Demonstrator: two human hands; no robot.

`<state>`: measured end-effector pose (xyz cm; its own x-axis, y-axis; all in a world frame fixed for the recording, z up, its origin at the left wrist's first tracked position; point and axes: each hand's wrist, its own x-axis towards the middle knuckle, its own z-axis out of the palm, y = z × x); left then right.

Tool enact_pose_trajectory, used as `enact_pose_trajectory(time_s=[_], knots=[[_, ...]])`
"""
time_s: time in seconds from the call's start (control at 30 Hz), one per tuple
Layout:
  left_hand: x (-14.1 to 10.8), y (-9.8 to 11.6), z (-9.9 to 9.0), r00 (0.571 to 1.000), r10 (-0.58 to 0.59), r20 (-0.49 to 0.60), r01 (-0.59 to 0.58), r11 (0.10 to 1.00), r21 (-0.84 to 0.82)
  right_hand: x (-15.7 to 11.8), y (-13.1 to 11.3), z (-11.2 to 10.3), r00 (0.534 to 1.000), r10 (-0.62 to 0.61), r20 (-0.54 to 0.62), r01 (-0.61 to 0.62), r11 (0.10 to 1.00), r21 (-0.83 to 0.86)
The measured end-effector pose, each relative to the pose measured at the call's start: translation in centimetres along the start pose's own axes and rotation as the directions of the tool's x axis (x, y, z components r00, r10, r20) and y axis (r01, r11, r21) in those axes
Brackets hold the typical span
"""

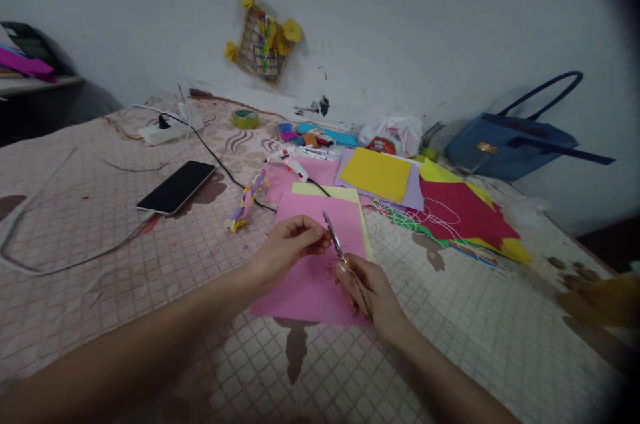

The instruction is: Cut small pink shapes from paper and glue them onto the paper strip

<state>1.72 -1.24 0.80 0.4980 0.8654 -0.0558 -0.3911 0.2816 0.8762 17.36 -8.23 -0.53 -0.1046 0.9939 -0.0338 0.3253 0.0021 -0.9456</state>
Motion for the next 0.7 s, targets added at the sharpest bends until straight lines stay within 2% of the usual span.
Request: enact_pose_trajectory(time_s=[0.3, 0.43, 0.5, 0.57, 0.63, 0.7], knots=[[0.5, 0.6, -0.9, 0.998, 0.009, 0.064, -0.018, 0.987, 0.157, 0.2, -0.1, -0.3, 1.0, 0.025, -0.006, -0.025, 0.999, 0.034], [1.3, 2.5, -2.5, 0.996, 0.056, 0.068, -0.078, 0.922, 0.379, 0.7, 0.2, -1.0, 0.998, 0.024, -0.057, -0.021, 0.998, 0.054], [1.7, 3.5, -3.4, 0.993, 0.103, 0.063, -0.12, 0.823, 0.555, 1.0, 0.5, -1.3, 0.997, 0.033, -0.071, -0.028, 0.997, 0.068], [1.9, 4.0, -4.2, 0.99, 0.085, 0.109, -0.138, 0.667, 0.733, 1.2, 0.7, -1.5, 0.996, 0.042, -0.075, -0.036, 0.996, 0.084], [2.0, 4.0, -4.7, 0.988, 0.07, 0.139, -0.155, 0.455, 0.877, 1.3, 0.9, -1.6, 0.997, 0.04, -0.072, -0.034, 0.997, 0.075], [2.0, 3.7, -4.9, 0.982, 0.089, 0.166, -0.183, 0.249, 0.951, 1.3, 0.9, -1.6, 0.997, 0.028, -0.072, -0.024, 0.998, 0.055]])
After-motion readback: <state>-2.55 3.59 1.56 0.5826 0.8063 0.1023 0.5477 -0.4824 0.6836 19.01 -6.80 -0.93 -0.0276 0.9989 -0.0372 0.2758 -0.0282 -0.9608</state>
